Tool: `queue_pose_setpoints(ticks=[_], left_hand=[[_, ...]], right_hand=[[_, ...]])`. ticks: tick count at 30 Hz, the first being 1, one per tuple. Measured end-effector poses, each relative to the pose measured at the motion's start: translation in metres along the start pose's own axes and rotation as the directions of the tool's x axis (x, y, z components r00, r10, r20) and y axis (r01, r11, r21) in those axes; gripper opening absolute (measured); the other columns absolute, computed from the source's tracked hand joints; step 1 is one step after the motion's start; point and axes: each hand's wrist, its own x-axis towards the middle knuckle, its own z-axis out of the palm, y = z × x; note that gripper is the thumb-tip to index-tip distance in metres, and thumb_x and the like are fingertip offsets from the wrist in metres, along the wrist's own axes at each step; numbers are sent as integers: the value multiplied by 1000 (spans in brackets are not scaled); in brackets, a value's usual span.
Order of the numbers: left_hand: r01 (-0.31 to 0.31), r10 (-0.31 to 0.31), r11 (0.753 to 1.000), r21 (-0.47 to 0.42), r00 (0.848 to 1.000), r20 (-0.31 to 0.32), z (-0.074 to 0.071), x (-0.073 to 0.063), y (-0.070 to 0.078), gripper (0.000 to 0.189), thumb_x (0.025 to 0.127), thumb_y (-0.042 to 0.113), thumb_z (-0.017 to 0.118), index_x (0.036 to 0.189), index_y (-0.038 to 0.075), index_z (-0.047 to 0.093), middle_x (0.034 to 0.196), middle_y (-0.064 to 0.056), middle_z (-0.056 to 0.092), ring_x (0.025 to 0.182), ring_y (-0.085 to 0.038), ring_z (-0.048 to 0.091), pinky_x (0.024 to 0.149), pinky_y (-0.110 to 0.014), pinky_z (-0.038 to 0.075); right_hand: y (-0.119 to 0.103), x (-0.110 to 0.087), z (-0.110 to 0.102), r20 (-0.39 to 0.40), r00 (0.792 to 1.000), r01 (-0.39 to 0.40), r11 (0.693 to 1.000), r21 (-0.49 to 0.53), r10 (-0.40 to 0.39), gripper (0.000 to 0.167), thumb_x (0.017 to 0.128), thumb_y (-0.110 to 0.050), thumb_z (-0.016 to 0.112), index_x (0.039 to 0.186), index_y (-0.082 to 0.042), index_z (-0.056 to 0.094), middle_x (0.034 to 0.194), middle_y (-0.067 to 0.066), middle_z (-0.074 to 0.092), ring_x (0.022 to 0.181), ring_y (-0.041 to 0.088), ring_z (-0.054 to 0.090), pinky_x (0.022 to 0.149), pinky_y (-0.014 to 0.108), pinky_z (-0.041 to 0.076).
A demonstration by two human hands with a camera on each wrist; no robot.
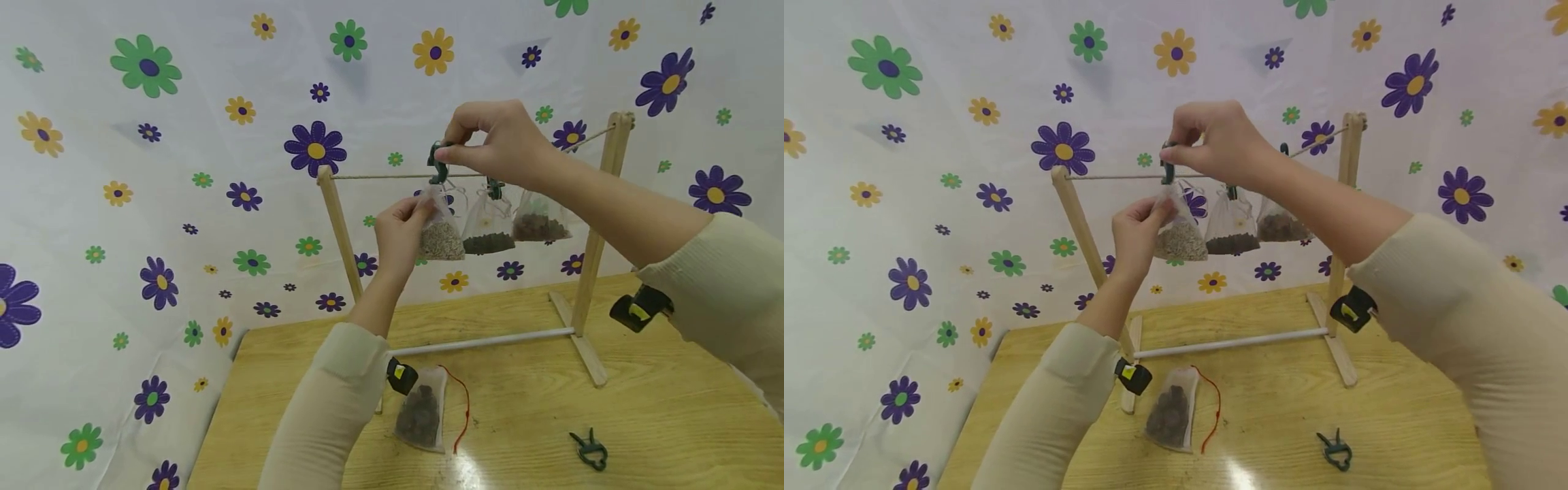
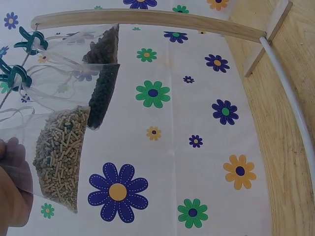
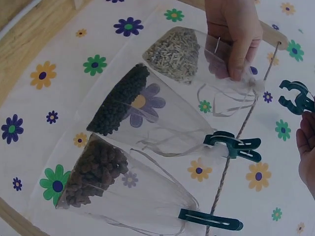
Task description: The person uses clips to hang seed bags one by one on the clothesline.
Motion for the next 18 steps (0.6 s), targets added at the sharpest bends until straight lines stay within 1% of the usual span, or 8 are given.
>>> queue_pose_setpoints(ticks=[2, 4, 6, 9, 12, 15, 16, 18], left_hand=[[-2, 2, 1000, 12, 1000, 7, 0, 1, -1, 22, 91, 21, 65, 99, 2, 72, 97, -9, 71, 87, -13, 64, 78, -24, 51], [9, -10, 1000, 26, 1000, 17, -1, 2, -2, 23, 91, 22, 64, 100, 3, 72, 98, -9, 71, 88, -13, 64, 80, -24, 51], [26, -27, 999, 36, 999, 22, -2, 1, -3, 23, 92, 23, 63, 101, 4, 72, 99, -8, 71, 90, -14, 65, 82, -26, 51], [47, -49, 998, 52, 998, 26, -4, 1, -4, 25, 92, 25, 62, 103, 5, 72, 100, -8, 71, 93, -15, 66, 85, -28, 51], [44, -46, 997, 61, 998, 34, -4, 3, -4, 27, 93, 28, 62, 103, 5, 72, 99, -9, 71, 93, -16, 66, 86, -29, 51], [30, -32, 997, 65, 999, 40, -2, 6, -2, 28, 93, 29, 61, 103, 5, 72, 96, -6, 71, 89, -12, 65, 81, -26, 50], [25, -28, 997, 69, 999, 40, -1, 7, -1, 28, 93, 29, 61, 101, 5, 73, 91, -4, 71, 83, -10, 63, 76, -24, 49], [15, -18, 996, 89, 999, 37, -1, 9, 0, 27, 93, 27, 61, 92, 3, 73, 76, -1, 65, 69, -8, 55, 63, -22, 44]], right_hand=[[1, 6, 0, 26, 998, -62, 998, 12, 62, 10, 88, -13, 67, 82, -6, 65, 77, 4, 63, 74, 10, 51, 69, 24, 38], [3, 10, 3, 56, 991, -121, 992, 44, 118, 11, 89, -15, 66, 82, -6, 65, 78, 4, 63, 75, 11, 52, 68, 25, 37], [6, 14, 7, 88, 984, -164, 983, 83, 157, 12, 88, -17, 67, 83, -6, 65, 79, 5, 63, 78, 12, 54, 68, 26, 38], [11, 19, 15, 123, 975, -198, 974, 110, 184, 12, 88, -17, 67, 83, -7, 65, 82, 5, 64, 80, 13, 56, 69, 28, 40], [14, 24, 19, 139, 969, -218, 970, 107, 202, 12, 89, -18, 66, 83, -8, 65, 84, 5, 65, 78, 14, 57, 67, 28, 40], [18, 29, 22, 164, 958, -254, 961, 113, 234, 13, 88, -18, 66, 81, -8, 64, 82, 5, 66, 71, 16, 55, 63, 27, 39], [19, 30, 23, 180, 952, -272, 955, 118, 249, 13, 88, -19, 67, 80, -8, 64, 80, 4, 65, 69, 16, 55, 62, 27, 39], [23, 32, 25, 220, 937, -301, 946, 121, 271, 14, 88, -18, 67, 80, -7, 64, 76, 3, 65, 65, 16, 52, 60, 27, 38]])
